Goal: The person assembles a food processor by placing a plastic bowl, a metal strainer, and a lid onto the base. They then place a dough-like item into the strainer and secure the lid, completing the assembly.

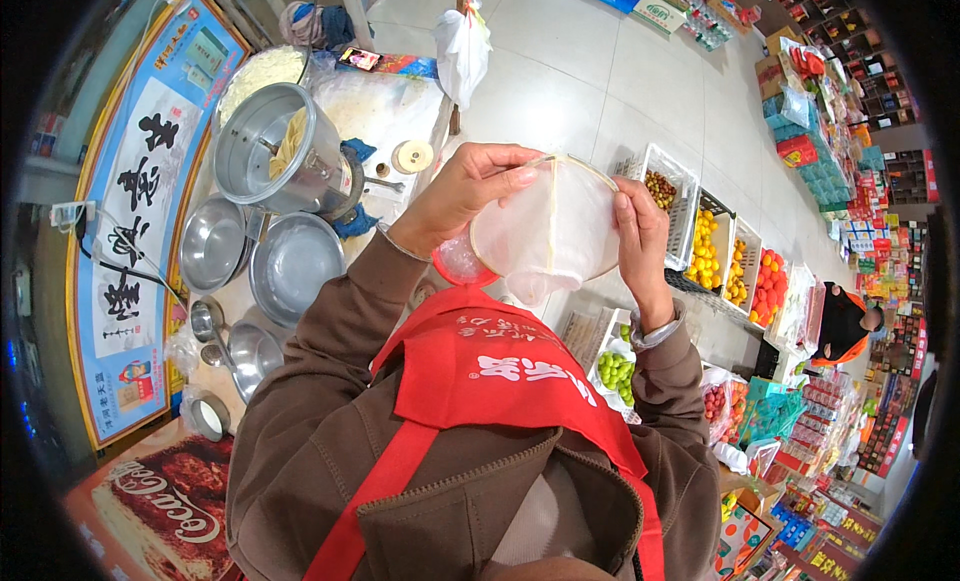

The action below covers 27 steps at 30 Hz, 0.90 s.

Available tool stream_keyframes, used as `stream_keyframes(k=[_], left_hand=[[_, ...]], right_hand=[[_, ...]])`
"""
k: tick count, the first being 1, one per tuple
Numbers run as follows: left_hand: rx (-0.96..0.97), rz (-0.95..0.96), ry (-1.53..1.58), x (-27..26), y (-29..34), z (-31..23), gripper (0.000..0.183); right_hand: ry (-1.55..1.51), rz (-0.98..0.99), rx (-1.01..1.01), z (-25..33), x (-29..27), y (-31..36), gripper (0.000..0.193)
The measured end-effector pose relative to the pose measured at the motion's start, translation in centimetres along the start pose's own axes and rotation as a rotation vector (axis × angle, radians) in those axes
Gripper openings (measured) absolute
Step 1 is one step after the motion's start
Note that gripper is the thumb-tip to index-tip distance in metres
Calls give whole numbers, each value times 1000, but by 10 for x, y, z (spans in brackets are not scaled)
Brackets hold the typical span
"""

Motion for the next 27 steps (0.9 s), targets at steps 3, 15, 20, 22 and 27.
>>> stream_keyframes(k=[3,15,20,22,27], left_hand=[[37,-34,-97,5,-1,-7,22],[189,-127,-236,15,-3,-7,17],[223,-55,-395,19,0,-15,16],[237,-60,-403,20,0,-19,16],[163,-2,-398,23,1,-20,18]], right_hand=[[40,26,-66,6,2,4,17],[163,29,-112,23,-9,8,19],[150,91,-111,24,-5,12,19],[151,129,-105,25,-3,12,19],[181,288,-95,31,-5,7,20]])
Point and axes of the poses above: each hand's wrist, its own y-axis away from the middle knuckle, its own x-axis out of the palm, z = x × y, the point moved 6 cm from there along -y, towards the middle knuckle, and after that the axes turned 10 degrees about x, right-handed, at the moved point
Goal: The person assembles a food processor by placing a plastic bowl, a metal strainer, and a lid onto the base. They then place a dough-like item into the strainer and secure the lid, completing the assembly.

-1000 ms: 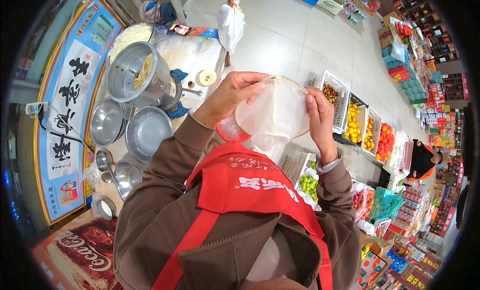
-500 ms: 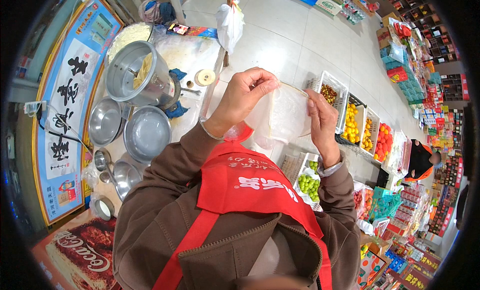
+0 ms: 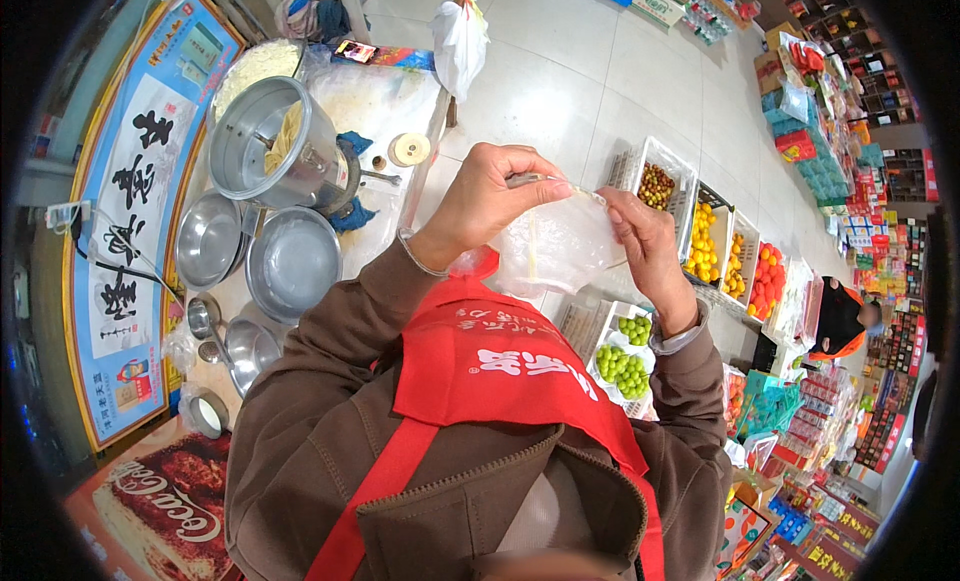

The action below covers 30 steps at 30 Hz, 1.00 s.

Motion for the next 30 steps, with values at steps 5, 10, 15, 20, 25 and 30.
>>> stream_keyframes(k=[5,10,15,20,25,30], left_hand=[[21,90,-3,5,-4,1,19],[-11,113,-54,3,-7,3,19],[-10,119,-53,2,-8,0,19],[-19,165,-33,8,-10,1,18],[47,219,9,17,-10,-2,19],[52,197,-15,15,-10,-1,19]], right_hand=[[40,122,12,4,-3,-4,20],[36,85,-60,10,-8,-4,23],[75,106,-3,11,-15,-2,26],[83,160,-44,19,-18,-4,26],[113,192,-113,21,-9,-10,23],[40,188,-68,22,-6,-13,21]])
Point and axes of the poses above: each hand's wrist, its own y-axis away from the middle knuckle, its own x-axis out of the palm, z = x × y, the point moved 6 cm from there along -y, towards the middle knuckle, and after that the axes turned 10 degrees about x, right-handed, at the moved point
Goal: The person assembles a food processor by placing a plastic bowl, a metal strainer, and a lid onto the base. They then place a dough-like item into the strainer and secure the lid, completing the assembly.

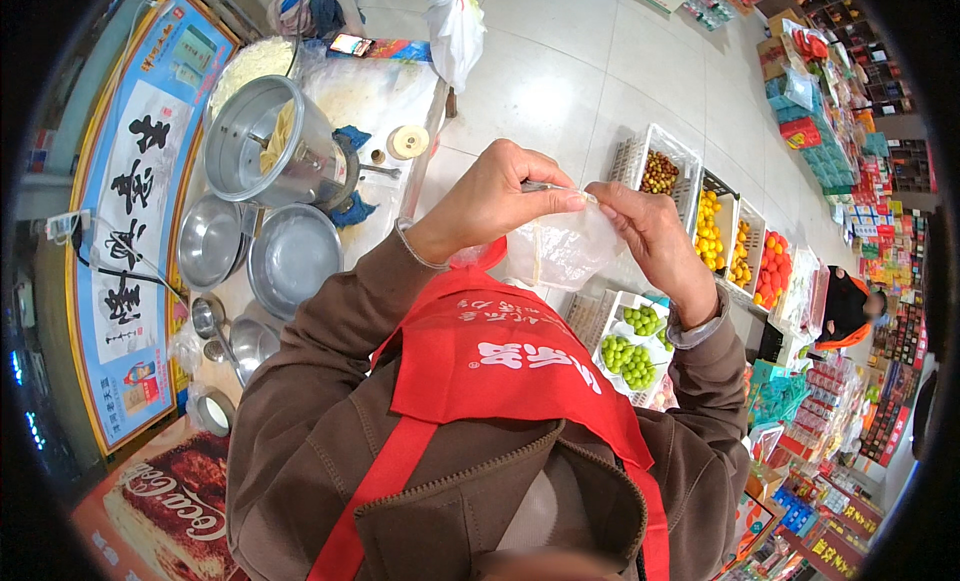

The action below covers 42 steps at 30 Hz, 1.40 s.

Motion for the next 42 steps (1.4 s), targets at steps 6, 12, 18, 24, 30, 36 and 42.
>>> stream_keyframes(k=[6,12,18,24,30,36,42], left_hand=[[57,-118,-46,-8,-2,2,16],[19,-397,114,-45,-2,16,16],[-73,-247,102,-33,-1,23,16],[-85,-132,220,-18,-3,26,19],[-149,-244,399,-17,11,35,21],[-94,-241,183,-28,11,21,19],[22,-176,39,-35,5,-1,19]], right_hand=[[-58,-4,62,-16,7,-3,20],[-368,-339,358,-72,21,-2,28],[-376,-324,192,-54,21,-2,25],[-180,-291,114,-29,11,-6,22],[-139,-334,197,-35,7,1,23],[-133,-267,201,-38,11,7,25],[-218,-144,153,-33,11,14,28]])
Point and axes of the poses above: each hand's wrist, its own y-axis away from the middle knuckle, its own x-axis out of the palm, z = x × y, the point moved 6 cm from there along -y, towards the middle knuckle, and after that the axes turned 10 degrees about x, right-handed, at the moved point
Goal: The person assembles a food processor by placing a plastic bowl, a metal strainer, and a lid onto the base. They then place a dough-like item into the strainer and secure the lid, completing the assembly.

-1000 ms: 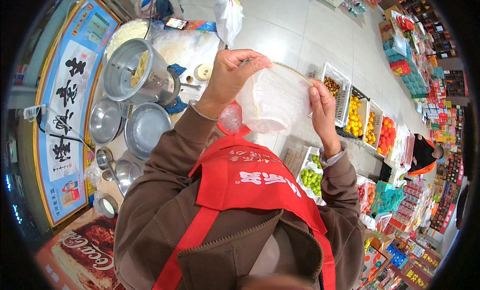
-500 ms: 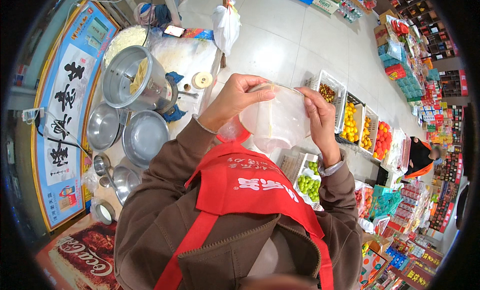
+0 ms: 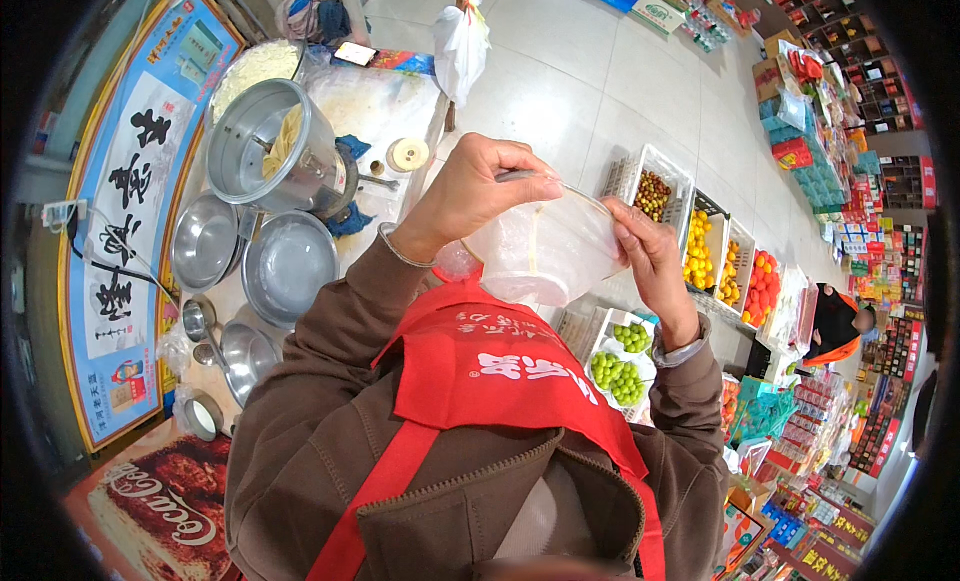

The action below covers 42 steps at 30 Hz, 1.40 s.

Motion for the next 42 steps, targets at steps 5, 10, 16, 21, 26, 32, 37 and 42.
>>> stream_keyframes(k=[5,10,16,21,26,32,37,42], left_hand=[[-22,102,39,12,-1,-2,18],[-90,149,28,18,4,1,18],[-37,39,80,12,0,-8,18],[-8,72,53,13,1,-13,19],[1,165,89,26,-1,-8,19],[-5,210,42,28,0,-8,19],[-37,196,93,26,2,-9,20],[-38,250,147,26,3,-11,19]], right_hand=[[83,92,21,8,-3,2,28],[117,84,10,14,-4,5,30],[148,28,51,15,-13,12,32],[204,85,81,23,-16,18,33],[220,201,51,37,-22,15,35],[248,187,-17,51,-24,10,36],[303,188,7,55,-26,8,35],[284,256,-4,64,-29,10,32]])
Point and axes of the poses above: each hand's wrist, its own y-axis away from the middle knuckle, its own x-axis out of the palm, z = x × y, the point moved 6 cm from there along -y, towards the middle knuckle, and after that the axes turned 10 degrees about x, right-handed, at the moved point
